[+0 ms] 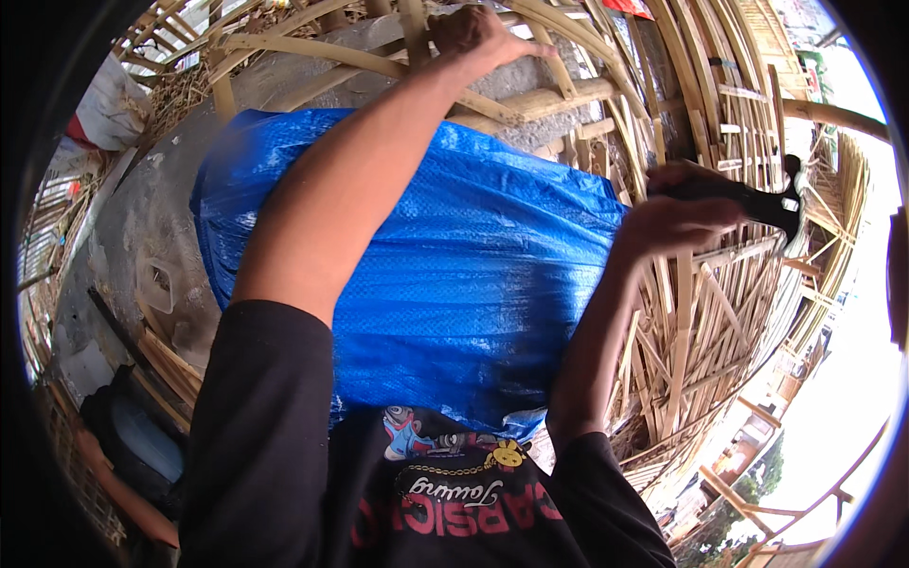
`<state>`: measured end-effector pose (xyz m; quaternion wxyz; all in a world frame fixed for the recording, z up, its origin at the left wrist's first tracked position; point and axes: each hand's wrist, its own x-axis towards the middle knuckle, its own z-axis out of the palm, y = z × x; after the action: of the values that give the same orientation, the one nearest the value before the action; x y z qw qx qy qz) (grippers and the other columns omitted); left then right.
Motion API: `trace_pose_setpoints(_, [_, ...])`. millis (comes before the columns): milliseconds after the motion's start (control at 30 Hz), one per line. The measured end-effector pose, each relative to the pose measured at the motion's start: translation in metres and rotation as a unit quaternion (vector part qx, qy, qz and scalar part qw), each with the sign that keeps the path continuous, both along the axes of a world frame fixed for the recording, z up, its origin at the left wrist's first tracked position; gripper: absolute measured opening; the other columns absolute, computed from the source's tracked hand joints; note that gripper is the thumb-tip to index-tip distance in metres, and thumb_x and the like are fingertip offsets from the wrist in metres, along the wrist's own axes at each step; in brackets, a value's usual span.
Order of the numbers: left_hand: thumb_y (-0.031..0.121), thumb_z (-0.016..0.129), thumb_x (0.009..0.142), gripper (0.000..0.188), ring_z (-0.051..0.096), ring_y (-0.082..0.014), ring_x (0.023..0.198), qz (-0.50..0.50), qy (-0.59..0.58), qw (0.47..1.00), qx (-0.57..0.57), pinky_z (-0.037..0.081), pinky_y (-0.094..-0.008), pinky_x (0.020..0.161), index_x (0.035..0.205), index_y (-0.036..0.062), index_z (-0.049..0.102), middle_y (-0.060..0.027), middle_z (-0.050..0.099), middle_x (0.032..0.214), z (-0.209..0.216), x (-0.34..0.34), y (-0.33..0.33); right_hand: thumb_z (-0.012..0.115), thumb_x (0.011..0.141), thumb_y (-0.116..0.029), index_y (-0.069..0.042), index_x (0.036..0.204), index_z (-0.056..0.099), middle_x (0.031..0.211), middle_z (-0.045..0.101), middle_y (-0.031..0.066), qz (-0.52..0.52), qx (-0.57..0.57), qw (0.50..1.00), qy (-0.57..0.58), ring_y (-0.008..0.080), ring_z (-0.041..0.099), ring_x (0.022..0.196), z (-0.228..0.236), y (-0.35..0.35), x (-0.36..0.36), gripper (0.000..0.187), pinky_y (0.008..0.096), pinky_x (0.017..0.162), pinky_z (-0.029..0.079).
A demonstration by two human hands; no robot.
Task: The person secures bamboo poles to a frame by wrapping and tying thin wire around the joints using a hammer to tighten the connection.
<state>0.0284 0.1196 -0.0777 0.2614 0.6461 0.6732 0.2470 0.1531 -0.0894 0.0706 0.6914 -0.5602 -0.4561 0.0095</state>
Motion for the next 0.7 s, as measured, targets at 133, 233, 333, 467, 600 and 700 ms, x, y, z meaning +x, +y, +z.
trace_pose_setpoints(133, [0.082, 0.081, 0.044, 0.155, 0.046, -0.0422, 0.134, -0.084, -0.084, 0.991, -0.067, 0.044, -0.0463, 0.110, 0.148, -0.0153, 0.019, -0.0363, 0.039, 0.145, 0.023, 0.002, -0.006, 0.042, 0.104, -0.045, 0.009, 0.095, 0.062, 0.072, 0.061, 0.0314, -0.090, -0.471, 0.856, -0.191, 0.0441, 0.061, 0.065, -0.073, 0.007, 0.000, 0.058, 0.0504, 0.062, 0.047])
trace_pose_setpoints(233, [0.077, 0.085, 0.044, 0.156, 0.041, -0.0449, 0.136, -0.075, -0.156, 0.985, 0.008, 0.039, -0.0484, 0.113, 0.145, -0.0192, 0.018, -0.0384, 0.035, 0.146, 0.006, -0.009, -0.004, 0.039, 0.104, -0.055, 0.000, 0.073, 0.056, 0.056, 0.049, 0.0077, -0.103, -0.341, 0.929, -0.098, 0.0157, 0.043, 0.046, -0.059, 0.010, -0.014, 0.065, 0.0344, 0.045, 0.036])
trace_pose_setpoints(333, [0.077, 0.085, 0.044, 0.155, 0.039, -0.0459, 0.137, -0.098, -0.106, 0.988, -0.054, 0.039, -0.0485, 0.114, 0.145, -0.0200, 0.019, -0.0396, 0.033, 0.146, 0.024, 0.006, 0.001, 0.035, 0.105, -0.054, -0.006, 0.077, 0.048, 0.055, 0.043, 0.0011, -0.077, -0.193, 0.973, 0.102, 0.0088, 0.036, 0.044, -0.050, 0.005, 0.004, 0.058, 0.0261, 0.041, 0.028])
trace_pose_setpoints(467, [0.075, 0.088, 0.039, 0.151, 0.052, -0.0411, 0.124, -0.057, -0.125, 0.990, -0.015, 0.048, -0.0415, 0.106, 0.137, -0.0229, 0.028, -0.0354, 0.047, 0.130, 0.002, 0.015, 0.006, 0.032, 0.105, -0.055, -0.008, 0.081, 0.043, 0.057, 0.043, 0.0002, -0.050, -0.174, 0.950, 0.253, 0.0095, 0.037, 0.043, -0.050, 0.002, 0.007, 0.054, 0.0259, 0.040, 0.031])
trace_pose_setpoints(600, [0.077, 0.087, 0.036, 0.165, 0.052, -0.0386, 0.125, -0.109, -0.185, 0.974, -0.072, 0.046, -0.0396, 0.109, 0.143, -0.0213, 0.010, -0.0351, 0.045, 0.133, 0.037, 0.020, -0.009, 0.036, 0.103, -0.057, -0.003, 0.096, 0.046, 0.064, 0.044, 0.0043, -0.085, -0.088, 0.906, 0.405, 0.0146, 0.043, 0.051, -0.057, -0.003, 0.045, 0.055, 0.0283, 0.047, 0.036])
trace_pose_setpoints(700, [0.078, 0.086, 0.036, 0.170, 0.053, -0.0398, 0.125, -0.081, -0.172, 0.980, -0.059, 0.045, -0.0412, 0.110, 0.148, -0.0161, 0.000, -0.0366, 0.041, 0.140, 0.045, -0.014, 0.005, 0.043, 0.101, -0.055, -0.009, 0.100, 0.044, 0.066, 0.044, 0.0038, -0.065, -0.074, 0.864, 0.493, 0.0145, 0.042, 0.051, -0.059, 0.007, 0.035, 0.046, 0.0292, 0.046, 0.040])
